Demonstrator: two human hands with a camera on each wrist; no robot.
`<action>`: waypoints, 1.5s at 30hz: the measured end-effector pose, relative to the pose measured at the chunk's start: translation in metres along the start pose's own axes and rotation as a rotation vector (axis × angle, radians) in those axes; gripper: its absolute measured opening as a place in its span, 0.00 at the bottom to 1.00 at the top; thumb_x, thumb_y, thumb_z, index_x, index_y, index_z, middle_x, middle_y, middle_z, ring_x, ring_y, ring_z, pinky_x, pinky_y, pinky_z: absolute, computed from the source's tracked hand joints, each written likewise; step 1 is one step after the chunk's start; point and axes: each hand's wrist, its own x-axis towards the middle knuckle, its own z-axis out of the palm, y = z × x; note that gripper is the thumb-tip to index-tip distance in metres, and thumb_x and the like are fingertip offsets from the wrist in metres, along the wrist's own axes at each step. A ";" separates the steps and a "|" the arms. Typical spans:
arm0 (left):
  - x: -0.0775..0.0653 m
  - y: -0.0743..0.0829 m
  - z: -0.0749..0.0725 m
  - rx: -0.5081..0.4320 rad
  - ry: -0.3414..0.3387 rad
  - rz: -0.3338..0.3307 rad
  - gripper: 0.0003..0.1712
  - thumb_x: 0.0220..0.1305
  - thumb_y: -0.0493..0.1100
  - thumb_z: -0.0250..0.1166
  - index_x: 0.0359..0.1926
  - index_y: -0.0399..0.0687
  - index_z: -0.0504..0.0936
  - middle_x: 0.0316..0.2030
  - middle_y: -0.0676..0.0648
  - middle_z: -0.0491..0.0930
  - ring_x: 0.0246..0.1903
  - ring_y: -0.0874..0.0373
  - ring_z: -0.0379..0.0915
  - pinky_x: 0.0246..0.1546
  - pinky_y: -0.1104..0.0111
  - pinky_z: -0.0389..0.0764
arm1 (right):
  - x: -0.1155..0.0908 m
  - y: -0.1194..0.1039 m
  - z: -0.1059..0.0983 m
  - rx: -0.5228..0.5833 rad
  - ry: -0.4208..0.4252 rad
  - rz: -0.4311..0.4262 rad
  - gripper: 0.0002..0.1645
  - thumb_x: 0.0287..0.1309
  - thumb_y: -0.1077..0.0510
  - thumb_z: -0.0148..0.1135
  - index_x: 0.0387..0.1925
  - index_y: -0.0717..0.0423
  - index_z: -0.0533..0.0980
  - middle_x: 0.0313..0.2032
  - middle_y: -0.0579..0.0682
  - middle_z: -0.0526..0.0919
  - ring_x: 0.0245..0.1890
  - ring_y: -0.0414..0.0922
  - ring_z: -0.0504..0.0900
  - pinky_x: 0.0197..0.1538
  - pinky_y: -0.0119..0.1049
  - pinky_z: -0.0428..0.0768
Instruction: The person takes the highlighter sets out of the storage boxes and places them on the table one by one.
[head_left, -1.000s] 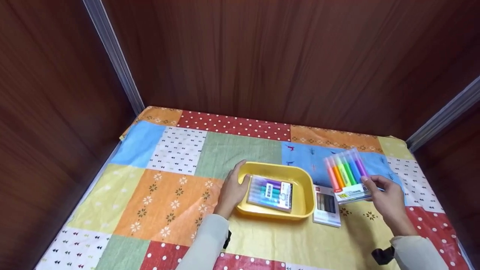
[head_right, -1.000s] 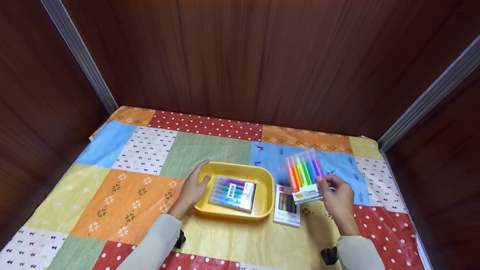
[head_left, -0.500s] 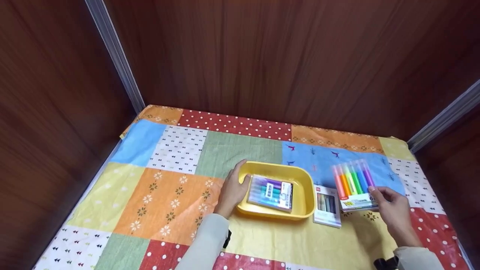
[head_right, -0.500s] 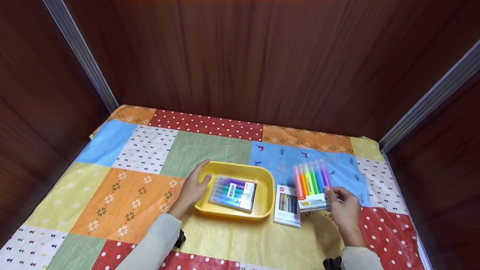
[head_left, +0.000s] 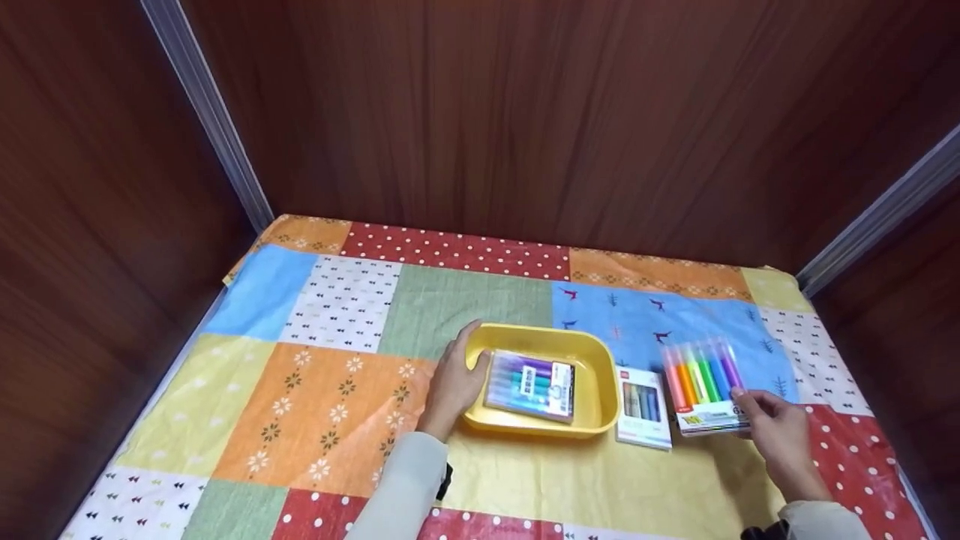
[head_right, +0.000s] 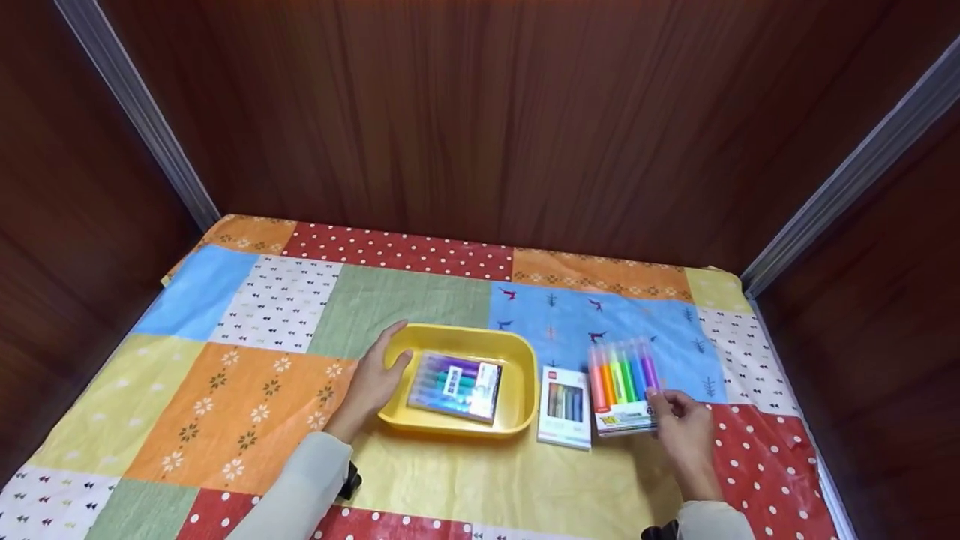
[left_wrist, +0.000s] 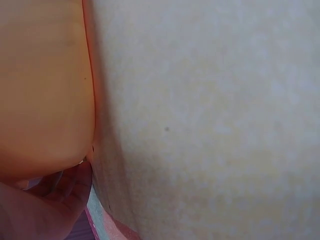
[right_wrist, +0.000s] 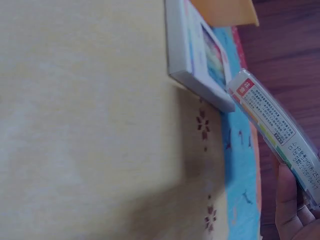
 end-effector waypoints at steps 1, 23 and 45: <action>0.000 0.000 0.000 0.002 0.002 0.001 0.31 0.74 0.53 0.57 0.74 0.76 0.61 0.72 0.47 0.68 0.69 0.42 0.68 0.65 0.41 0.72 | 0.001 0.002 0.000 -0.009 -0.005 -0.001 0.32 0.72 0.45 0.55 0.60 0.68 0.72 0.26 0.35 0.78 0.27 0.33 0.79 0.35 0.30 0.84; 0.000 -0.002 -0.002 0.021 -0.003 0.022 0.32 0.73 0.55 0.57 0.74 0.77 0.59 0.70 0.46 0.70 0.66 0.40 0.71 0.61 0.40 0.74 | 0.004 0.019 0.001 -0.111 -0.032 0.078 0.37 0.71 0.41 0.53 0.65 0.67 0.70 0.31 0.38 0.79 0.30 0.36 0.78 0.36 0.32 0.81; -0.002 0.000 0.000 0.022 -0.011 -0.003 0.33 0.73 0.54 0.57 0.75 0.76 0.59 0.72 0.47 0.67 0.69 0.41 0.68 0.63 0.40 0.72 | 0.011 0.028 -0.009 -0.292 -0.003 0.100 0.38 0.66 0.37 0.59 0.56 0.68 0.74 0.40 0.53 0.78 0.45 0.50 0.72 0.35 0.30 0.72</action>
